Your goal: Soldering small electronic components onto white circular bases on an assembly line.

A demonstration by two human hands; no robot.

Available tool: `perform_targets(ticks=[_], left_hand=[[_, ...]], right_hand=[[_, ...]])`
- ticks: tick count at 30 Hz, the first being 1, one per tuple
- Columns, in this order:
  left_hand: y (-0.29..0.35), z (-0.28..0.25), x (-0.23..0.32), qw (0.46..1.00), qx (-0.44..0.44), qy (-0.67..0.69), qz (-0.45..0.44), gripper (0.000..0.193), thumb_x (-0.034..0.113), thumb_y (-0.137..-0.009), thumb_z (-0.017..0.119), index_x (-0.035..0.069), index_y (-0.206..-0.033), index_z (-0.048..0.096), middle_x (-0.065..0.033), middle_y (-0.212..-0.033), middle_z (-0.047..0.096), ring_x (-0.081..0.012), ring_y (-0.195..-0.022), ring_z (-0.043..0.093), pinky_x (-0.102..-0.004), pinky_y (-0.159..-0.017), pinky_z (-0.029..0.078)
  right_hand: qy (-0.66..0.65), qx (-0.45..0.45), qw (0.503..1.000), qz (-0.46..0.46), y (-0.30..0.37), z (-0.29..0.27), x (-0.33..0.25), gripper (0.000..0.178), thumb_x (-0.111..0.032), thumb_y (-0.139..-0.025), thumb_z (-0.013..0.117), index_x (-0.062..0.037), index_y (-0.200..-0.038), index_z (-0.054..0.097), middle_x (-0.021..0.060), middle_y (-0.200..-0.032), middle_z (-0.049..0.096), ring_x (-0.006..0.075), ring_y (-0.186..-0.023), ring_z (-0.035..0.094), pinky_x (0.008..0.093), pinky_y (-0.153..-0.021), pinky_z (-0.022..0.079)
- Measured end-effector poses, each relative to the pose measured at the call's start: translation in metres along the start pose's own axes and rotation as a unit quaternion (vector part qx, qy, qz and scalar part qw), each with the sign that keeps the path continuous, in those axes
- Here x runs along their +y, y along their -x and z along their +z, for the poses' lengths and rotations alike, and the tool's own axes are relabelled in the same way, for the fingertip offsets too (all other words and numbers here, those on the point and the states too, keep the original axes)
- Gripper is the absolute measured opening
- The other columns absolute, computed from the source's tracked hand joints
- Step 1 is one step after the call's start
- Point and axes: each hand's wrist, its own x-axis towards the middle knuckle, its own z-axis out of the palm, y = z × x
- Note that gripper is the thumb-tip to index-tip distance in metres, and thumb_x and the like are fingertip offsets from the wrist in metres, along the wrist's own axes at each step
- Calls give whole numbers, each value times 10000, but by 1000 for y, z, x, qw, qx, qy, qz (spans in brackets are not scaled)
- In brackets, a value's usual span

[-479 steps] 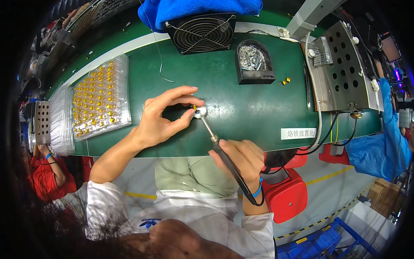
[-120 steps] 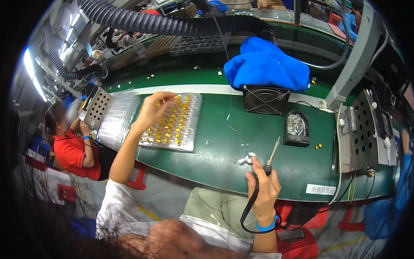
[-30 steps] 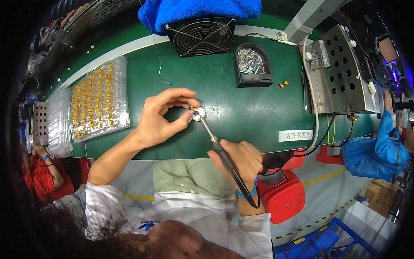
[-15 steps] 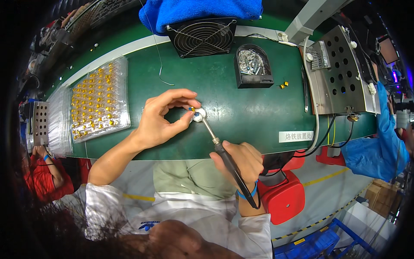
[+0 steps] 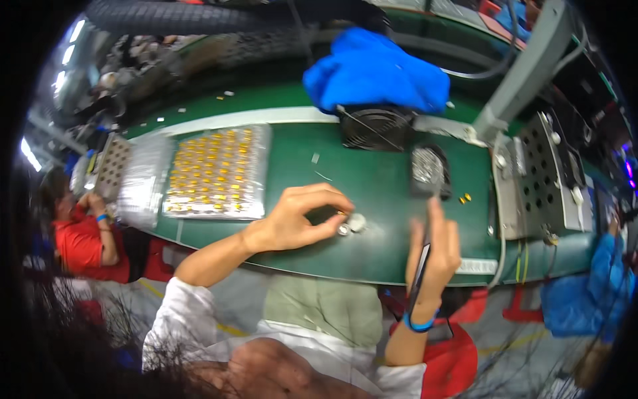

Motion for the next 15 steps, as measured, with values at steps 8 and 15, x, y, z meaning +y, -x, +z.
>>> perform_targets(ticks=[8, 15], left_hand=[[-42, -130, -41, 975, 124, -155, -96, 141, 0, -895, 710, -18, -1032, 741, -84, -969, 758, -147, -914, 728, -301, -863, 583], [-43, -187, -58, 942, 152, -285, -94, 241, -2, -911, 720, -23, -1151, 728, -137, -1045, 769, -207, -971, 750, -325, -905, 592]], right_hand=[[-110, 28, 993, -27, 11, 17, -5, 446, -58, -1009, 634, -8, -1446, 562, 114, -833, 678, 183, -751, 667, 343, -707, 528], [-227, 20, 968, -101, 27, 43, -26, 406, -38, -1022, 626, 16, -1420, 568, 127, -843, 721, 212, -760, 696, 330, -743, 551]])
